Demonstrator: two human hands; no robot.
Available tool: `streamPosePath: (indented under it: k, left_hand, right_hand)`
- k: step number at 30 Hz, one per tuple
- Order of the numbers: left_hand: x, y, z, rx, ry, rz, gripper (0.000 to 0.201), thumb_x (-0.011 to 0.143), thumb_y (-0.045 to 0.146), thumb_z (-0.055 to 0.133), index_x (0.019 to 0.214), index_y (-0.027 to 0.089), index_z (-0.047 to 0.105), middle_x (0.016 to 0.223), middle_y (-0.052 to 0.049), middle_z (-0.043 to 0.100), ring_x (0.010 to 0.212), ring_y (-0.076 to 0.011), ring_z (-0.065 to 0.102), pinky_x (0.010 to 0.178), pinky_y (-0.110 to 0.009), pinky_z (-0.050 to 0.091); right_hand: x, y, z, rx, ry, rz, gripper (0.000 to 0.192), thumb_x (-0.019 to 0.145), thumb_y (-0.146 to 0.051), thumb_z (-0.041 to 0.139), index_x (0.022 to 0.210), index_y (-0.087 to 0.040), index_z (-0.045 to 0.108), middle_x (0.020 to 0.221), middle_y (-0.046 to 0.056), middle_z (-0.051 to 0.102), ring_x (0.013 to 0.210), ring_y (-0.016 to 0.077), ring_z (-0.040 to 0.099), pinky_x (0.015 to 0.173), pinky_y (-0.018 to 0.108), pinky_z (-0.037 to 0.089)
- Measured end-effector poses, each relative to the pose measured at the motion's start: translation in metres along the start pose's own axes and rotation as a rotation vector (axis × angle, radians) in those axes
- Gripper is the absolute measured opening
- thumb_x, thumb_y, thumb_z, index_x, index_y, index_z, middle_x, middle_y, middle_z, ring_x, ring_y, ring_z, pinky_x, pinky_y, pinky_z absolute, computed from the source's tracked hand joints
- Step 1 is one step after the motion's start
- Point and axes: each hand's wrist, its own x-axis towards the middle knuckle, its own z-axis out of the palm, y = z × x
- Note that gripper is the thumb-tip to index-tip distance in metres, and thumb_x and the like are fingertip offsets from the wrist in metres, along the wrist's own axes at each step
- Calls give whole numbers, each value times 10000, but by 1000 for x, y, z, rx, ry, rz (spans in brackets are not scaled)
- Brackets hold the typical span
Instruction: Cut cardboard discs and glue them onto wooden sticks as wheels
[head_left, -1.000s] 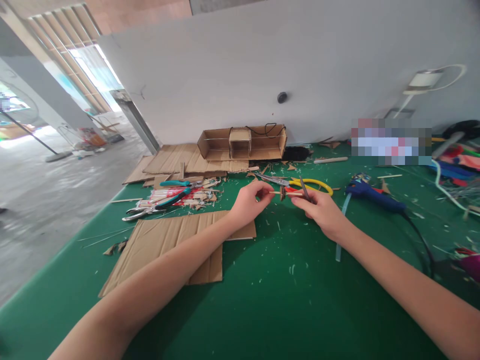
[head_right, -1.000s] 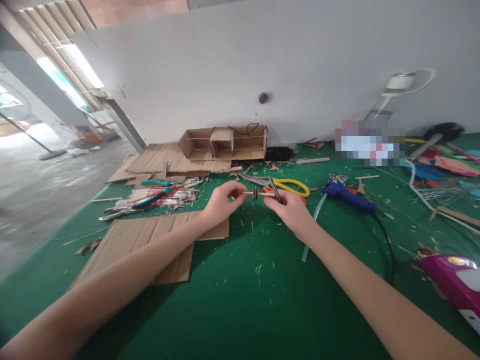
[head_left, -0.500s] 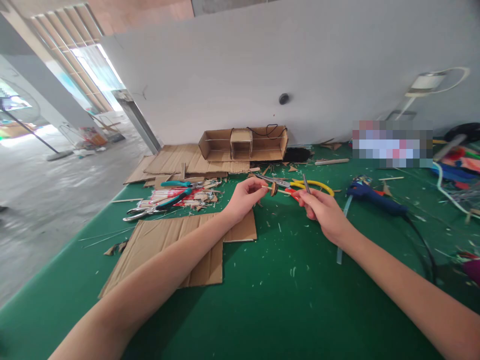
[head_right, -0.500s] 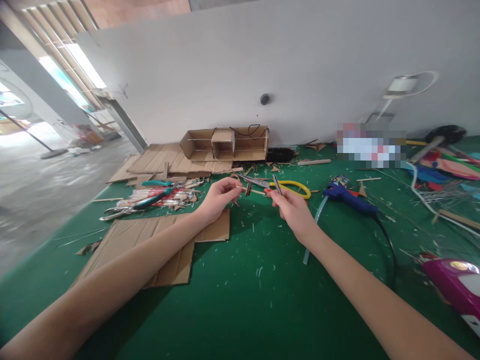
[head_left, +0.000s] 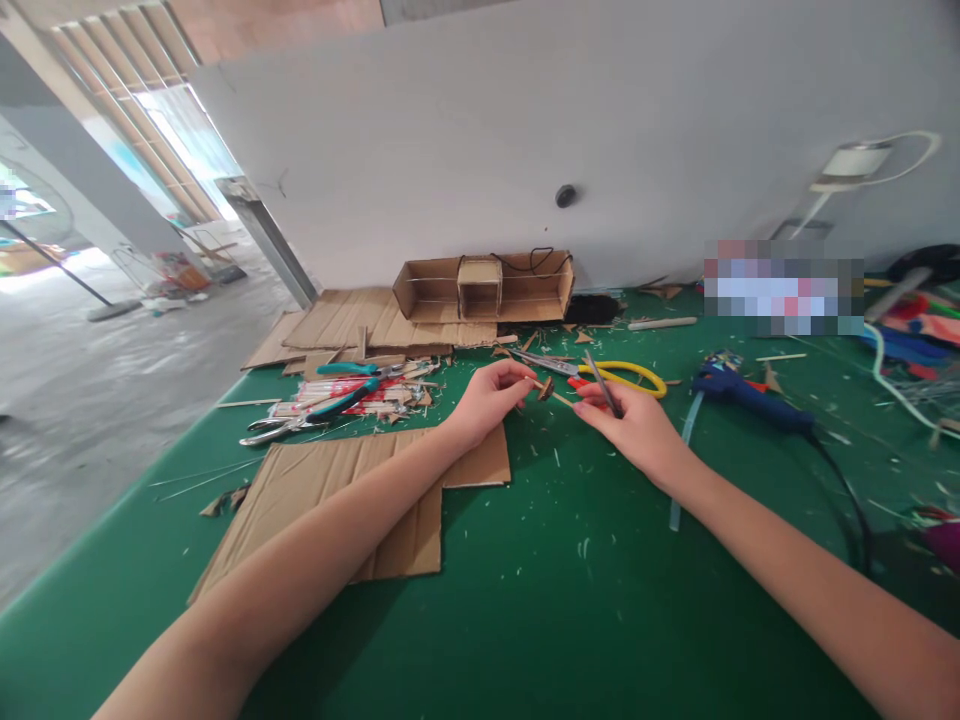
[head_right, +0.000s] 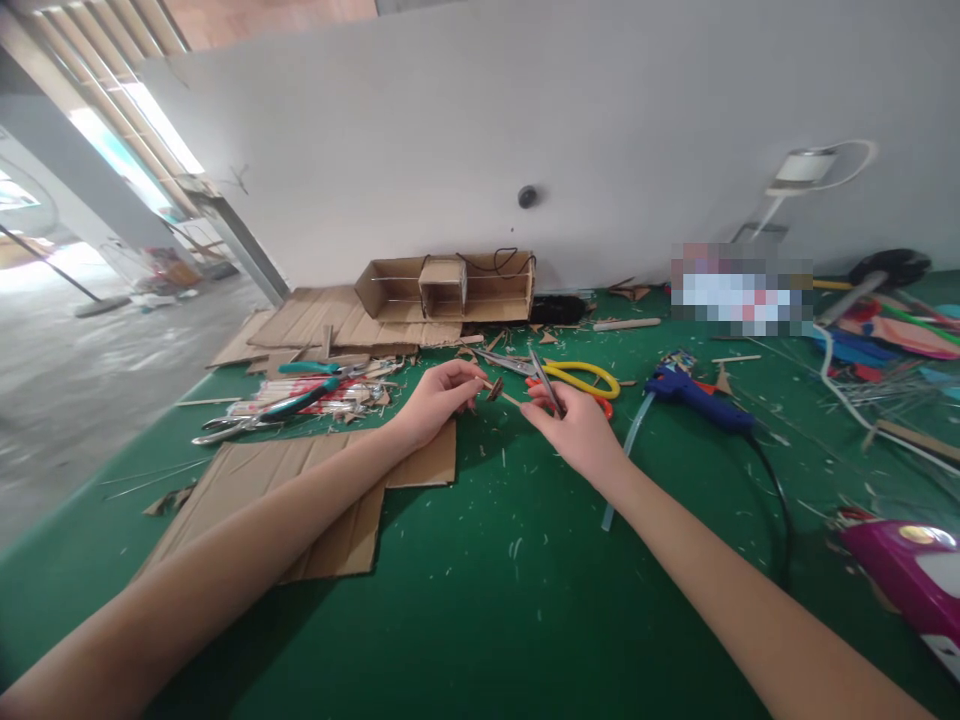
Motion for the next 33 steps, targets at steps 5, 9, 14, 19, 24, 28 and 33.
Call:
streamPosePath:
  k: [5, 9, 14, 19, 24, 28, 33]
  left_hand:
    - [1, -2, 1, 92, -9, 48, 159, 749, 260, 607, 837, 128, 594, 759, -29, 621, 633, -81, 543, 563, -200, 431]
    - [1, -3, -1, 314, -68, 121, 146, 743, 242, 610, 828, 125, 633, 798, -46, 651, 682, -111, 573, 636, -245, 458]
    - [0, 1, 1, 364, -102, 101, 142, 754, 224, 589, 819, 122, 664, 824, -68, 681, 718, -135, 598, 682, -276, 474]
    - [-3, 1, 4, 468, -167, 145, 142, 755, 219, 570, 797, 138, 679, 768, -47, 683, 654, -122, 573, 615, -257, 455]
    - [-5, 2, 4, 525, -138, 189, 154, 771, 223, 537, 785, 137, 664, 745, -37, 658, 610, -103, 528, 573, -238, 423]
    - [-7, 4, 5, 557, -129, 190, 142, 765, 205, 528, 776, 130, 648, 741, -37, 639, 598, -98, 508, 562, -234, 411]
    - [-8, 3, 7, 571, -127, 199, 146, 770, 213, 517, 784, 130, 636, 722, -24, 619, 579, -87, 482, 547, -222, 397]
  right_hand:
    - [0, 0, 1, -124, -26, -45, 219, 730, -370, 590, 822, -179, 642, 905, 80, 683, 679, 206, 610, 645, 380, 475]
    - [1, 5, 1, -28, -3, -101, 195, 753, -347, 566, 828, -180, 635, 1028, 89, 667, 820, 224, 628, 726, 384, 481]
    - [0, 6, 1, -14, -104, -74, 239, 771, -376, 562, 898, -185, 630, 887, 62, 677, 771, 211, 624, 708, 375, 490]
    - [-2, 3, 3, -64, -141, -117, 215, 781, -367, 557, 855, -180, 633, 828, 49, 677, 734, 205, 617, 688, 363, 481]
    - [-2, 2, 3, -60, -98, -74, 247, 747, -403, 594, 821, -174, 648, 779, 46, 678, 702, 209, 621, 669, 366, 486]
    - [-3, 2, 2, -42, -117, -86, 246, 742, -392, 595, 839, -173, 655, 792, 50, 678, 704, 205, 617, 665, 363, 487]
    - [-4, 1, 3, -85, -96, -95, 240, 739, -368, 579, 833, -163, 659, 744, 44, 661, 634, 183, 583, 595, 334, 467]
